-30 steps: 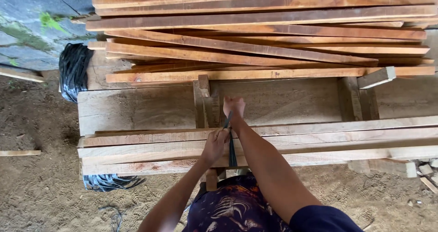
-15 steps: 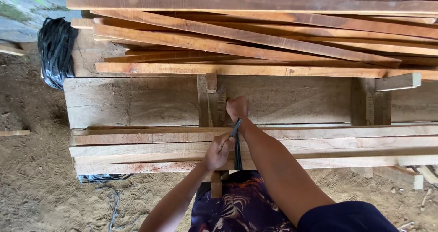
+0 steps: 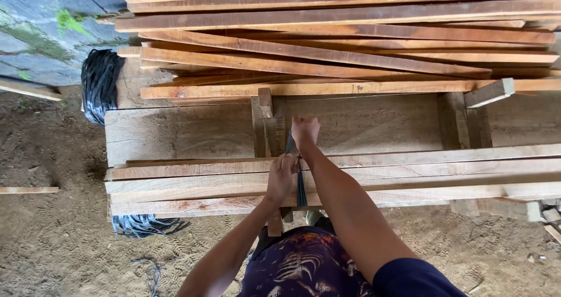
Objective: Bundling and tying together several long wooden planks using black straps.
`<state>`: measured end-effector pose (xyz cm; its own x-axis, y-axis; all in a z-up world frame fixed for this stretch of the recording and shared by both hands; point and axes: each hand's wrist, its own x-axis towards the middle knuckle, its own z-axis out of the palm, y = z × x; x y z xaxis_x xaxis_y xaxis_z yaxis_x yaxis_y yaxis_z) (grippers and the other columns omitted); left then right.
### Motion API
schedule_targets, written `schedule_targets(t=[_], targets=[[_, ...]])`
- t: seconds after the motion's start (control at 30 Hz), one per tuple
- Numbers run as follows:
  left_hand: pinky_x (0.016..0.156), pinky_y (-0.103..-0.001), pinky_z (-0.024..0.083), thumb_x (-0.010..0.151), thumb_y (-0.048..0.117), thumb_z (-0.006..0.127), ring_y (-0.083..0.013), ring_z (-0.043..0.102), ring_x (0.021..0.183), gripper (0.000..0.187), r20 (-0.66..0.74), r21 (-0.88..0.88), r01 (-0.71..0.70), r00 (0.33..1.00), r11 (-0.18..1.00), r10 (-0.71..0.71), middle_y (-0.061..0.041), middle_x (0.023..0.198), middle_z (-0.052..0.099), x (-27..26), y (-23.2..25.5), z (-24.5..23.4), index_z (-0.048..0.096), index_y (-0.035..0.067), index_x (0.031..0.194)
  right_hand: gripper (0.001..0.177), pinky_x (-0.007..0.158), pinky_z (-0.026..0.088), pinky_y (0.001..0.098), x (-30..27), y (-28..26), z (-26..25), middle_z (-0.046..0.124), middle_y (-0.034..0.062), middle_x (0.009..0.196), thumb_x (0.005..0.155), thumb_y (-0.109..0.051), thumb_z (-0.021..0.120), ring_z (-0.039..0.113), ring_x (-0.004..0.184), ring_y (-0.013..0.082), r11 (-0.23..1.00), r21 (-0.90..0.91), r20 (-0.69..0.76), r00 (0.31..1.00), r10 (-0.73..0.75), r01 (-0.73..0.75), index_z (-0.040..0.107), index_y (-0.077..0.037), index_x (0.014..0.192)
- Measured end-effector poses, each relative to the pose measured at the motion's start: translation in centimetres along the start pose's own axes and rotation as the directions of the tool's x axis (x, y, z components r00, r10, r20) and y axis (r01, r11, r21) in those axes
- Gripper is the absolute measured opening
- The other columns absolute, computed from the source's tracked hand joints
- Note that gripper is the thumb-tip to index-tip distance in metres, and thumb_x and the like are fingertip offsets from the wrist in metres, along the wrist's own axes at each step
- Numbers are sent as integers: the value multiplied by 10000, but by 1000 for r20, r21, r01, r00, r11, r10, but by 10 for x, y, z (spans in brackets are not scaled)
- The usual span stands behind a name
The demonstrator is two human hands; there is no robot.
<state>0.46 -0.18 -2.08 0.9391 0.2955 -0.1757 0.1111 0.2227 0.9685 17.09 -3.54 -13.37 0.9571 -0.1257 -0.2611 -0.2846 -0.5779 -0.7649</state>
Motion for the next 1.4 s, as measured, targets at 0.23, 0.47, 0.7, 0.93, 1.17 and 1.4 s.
schedule_targets(t=[0.23, 0.47, 0.7, 0.93, 1.17, 1.4], targets=[[677, -334, 414, 1148, 185, 344, -101, 324, 624, 471, 100, 81, -61, 994, 995, 53, 32, 637, 324, -6, 22, -5, 403, 150, 682, 426, 647, 446, 562, -8, -18, -15, 477, 165, 494, 857, -293, 595, 575, 562, 353, 997, 43, 108, 993, 57, -62, 484, -101, 492], [592, -300, 419, 1149, 175, 334, -77, 341, 564, 496, 155, 95, -155, 978, 983, 139, 20, 566, 410, 0, 20, -19, 499, 146, 682, 473, 444, 344, 415, -1, -14, -4, 451, 42, 440, 987, -265, 538, 368, 376, 163, 993, -54, 328, 937, 116, -104, 488, -169, 526], [583, -339, 429, 1073, 80, 427, -152, 447, 609, 398, 119, 119, -117, 988, 986, 103, -39, 595, 454, 7, -16, -25, 568, 79, 701, 465, 396, 321, 362, 8, 8, 13, 407, 76, 412, 937, -219, 576, 306, 390, 114, 985, -121, 314, 937, 155, -122, 508, -121, 487], [593, -293, 385, 1138, 107, 342, -91, 304, 560, 497, 160, 45, -183, 972, 982, 173, 45, 572, 361, 5, 27, -19, 461, 152, 658, 465, 415, 319, 375, -8, -27, -14, 406, 88, 410, 962, -205, 616, 350, 365, 137, 997, -18, 298, 951, 82, -81, 538, -104, 515], [611, -357, 361, 1113, 193, 316, -126, 311, 605, 414, 22, 82, -29, 999, 996, 27, -3, 612, 342, 4, 42, 8, 365, 170, 702, 489, 447, 377, 402, 4, -2, -3, 434, 94, 396, 880, -193, 703, 380, 346, 187, 988, 133, 82, 994, 67, -78, 516, -114, 436], [628, -350, 407, 1140, 177, 311, -124, 373, 558, 470, 85, 103, -101, 992, 990, 93, -18, 595, 353, -1, 18, -3, 394, 150, 678, 482, 479, 382, 425, 2, -15, -9, 375, 69, 386, 868, -189, 620, 398, 358, 177, 988, 116, 121, 989, 84, -99, 467, -118, 417]])
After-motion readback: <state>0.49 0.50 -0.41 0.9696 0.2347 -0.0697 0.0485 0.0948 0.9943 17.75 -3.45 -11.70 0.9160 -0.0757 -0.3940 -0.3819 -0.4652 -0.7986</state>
